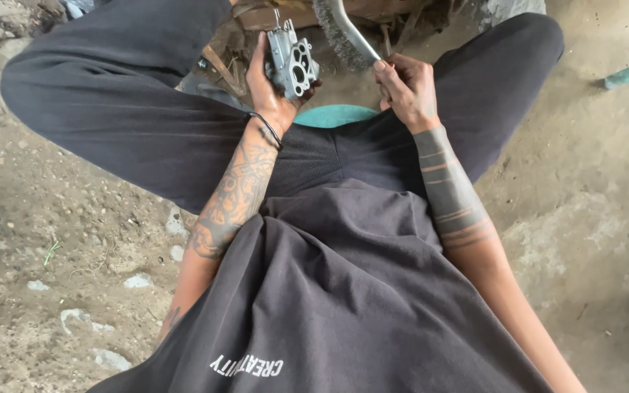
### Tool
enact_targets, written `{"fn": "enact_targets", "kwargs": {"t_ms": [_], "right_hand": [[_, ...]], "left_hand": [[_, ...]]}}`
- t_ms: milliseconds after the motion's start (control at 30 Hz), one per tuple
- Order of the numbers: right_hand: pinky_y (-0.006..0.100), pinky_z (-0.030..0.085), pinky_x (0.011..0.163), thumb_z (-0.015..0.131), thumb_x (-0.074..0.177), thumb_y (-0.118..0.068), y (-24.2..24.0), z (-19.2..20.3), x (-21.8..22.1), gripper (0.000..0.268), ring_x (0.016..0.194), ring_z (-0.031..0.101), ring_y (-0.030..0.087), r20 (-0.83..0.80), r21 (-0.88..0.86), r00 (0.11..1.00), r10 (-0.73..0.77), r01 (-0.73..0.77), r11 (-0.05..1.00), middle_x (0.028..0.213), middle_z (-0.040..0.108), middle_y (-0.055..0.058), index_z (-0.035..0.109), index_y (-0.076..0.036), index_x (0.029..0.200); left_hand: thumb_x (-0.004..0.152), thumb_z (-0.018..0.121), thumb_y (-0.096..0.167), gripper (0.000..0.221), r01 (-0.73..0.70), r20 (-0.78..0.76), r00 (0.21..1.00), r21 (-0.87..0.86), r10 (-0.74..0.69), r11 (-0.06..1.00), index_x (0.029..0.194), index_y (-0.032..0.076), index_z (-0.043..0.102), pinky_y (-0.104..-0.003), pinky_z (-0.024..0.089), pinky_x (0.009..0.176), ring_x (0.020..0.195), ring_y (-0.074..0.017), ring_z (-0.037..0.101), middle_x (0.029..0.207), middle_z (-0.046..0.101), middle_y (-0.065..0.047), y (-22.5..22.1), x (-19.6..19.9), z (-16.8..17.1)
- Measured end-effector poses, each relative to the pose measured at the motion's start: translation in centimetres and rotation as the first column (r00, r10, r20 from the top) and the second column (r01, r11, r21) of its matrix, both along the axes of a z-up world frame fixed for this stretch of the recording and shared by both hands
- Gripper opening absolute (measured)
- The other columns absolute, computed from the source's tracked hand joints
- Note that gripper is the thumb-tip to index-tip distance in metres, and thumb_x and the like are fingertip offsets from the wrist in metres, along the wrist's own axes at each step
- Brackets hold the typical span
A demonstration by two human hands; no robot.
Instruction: Cleaning the exterior of a motorcycle carburetor using a wire brush while seated.
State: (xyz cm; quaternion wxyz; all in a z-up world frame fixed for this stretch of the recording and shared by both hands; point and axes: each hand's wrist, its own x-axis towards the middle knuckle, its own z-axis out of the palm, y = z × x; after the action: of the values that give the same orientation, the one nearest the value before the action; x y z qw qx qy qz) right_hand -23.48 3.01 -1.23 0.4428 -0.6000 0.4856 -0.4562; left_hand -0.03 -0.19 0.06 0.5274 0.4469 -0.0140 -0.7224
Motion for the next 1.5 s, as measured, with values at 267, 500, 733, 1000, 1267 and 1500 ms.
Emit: {"fn": "enact_targets", "kwargs": {"t_ms": [267, 500, 733, 1000, 1267, 1500], "right_hand": [[0.027, 0.034, 0.046, 0.057, 0.111, -0.042, -0.5, -0.5, -0.2, 0.046, 0.047, 0.053, 0.01, -0.308, -0.033, 0.951, 0.023, -0.035, 0.999, 0.056, 0.056, 0.001, 0.064, -0.008, 0.081], [0.029, 0.034, 0.049, 0.061, 0.107, -0.041, 0.2, 0.0, 0.1, 0.046, 0.052, 0.048, 0.01, -0.227, 0.014, 0.973, 0.043, -0.04, 0.999, 0.063, 0.058, 0.001, 0.062, -0.007, 0.076], [0.023, 0.045, 0.04, 0.059, 0.109, -0.031, -0.1, -0.9, 0.2, 0.041, 0.044, 0.048, 0.008, -0.018, 0.124, 0.996, -0.087, 0.088, 0.988, 0.058, 0.05, 0.001, 0.057, -0.007, 0.076], [0.033, 0.045, 0.056, 0.064, 0.105, -0.033, -0.2, -2.4, 0.6, 0.039, 0.058, 0.055, 0.015, -0.115, 0.077, 0.992, 0.047, -0.039, 0.996, 0.058, 0.058, 0.007, 0.069, -0.004, 0.078], [0.022, 0.038, 0.037, 0.062, 0.105, -0.029, -0.3, -2.3, 0.6, 0.039, 0.036, 0.049, 0.011, 0.084, 0.23, 0.989, 0.119, -0.136, 0.964, 0.048, 0.052, 0.006, 0.066, -0.001, 0.078], [0.023, 0.04, 0.042, 0.066, 0.103, -0.025, 0.3, -1.1, 0.9, 0.037, 0.04, 0.047, 0.011, 0.007, 0.201, 0.99, 0.139, -0.138, 0.97, 0.047, 0.052, 0.005, 0.068, -0.003, 0.074]], "left_hand": [[0.082, 0.063, 0.054, 0.061, -0.035, -0.062, 0.998, -0.263, 0.019, 0.964, 0.107, -0.001, 0.069, -0.052, 0.059, 0.056, 0.079, -0.0383, 0.068, 0.094, 0.069, -0.021, -0.4, 0.0, -2.3], [0.088, 0.06, 0.055, 0.063, -0.033, -0.004, 0.999, -0.438, 0.035, 0.899, 0.112, -0.003, 0.069, -0.046, 0.061, 0.065, 0.074, -0.0333, 0.073, 0.096, 0.075, -0.017, -0.1, 0.2, -3.2], [0.094, 0.059, 0.045, 0.054, -0.13, -0.02, 0.991, -0.306, 0.131, 0.943, 0.109, -0.004, 0.077, -0.043, 0.063, 0.073, 0.084, -0.0298, 0.075, 0.097, 0.078, -0.018, -0.6, 0.0, -5.4], [0.098, 0.068, 0.044, 0.046, -0.044, 0.339, 0.926, -0.342, 0.167, 0.939, 0.126, 0.008, 0.072, -0.045, 0.037, 0.122, 0.137, -0.0262, 0.05, 0.135, 0.063, -0.014, -0.1, -0.6, -4.7], [0.101, 0.054, 0.062, 0.07, 0.276, 0.624, 0.78, -0.3, -0.031, 0.913, 0.153, 0.015, 0.049, -0.055, 0.012, 0.128, 0.154, -0.0361, 0.018, 0.163, 0.034, -0.014, -0.7, 1.3, -5.8], [0.102, 0.059, 0.047, 0.051, -0.092, 0.346, 0.916, -0.314, 0.205, 0.945, 0.139, 0.012, 0.063, -0.051, 0.032, 0.122, 0.145, -0.0345, 0.04, 0.148, 0.051, -0.016, 0.2, 1.1, -4.5]]}}
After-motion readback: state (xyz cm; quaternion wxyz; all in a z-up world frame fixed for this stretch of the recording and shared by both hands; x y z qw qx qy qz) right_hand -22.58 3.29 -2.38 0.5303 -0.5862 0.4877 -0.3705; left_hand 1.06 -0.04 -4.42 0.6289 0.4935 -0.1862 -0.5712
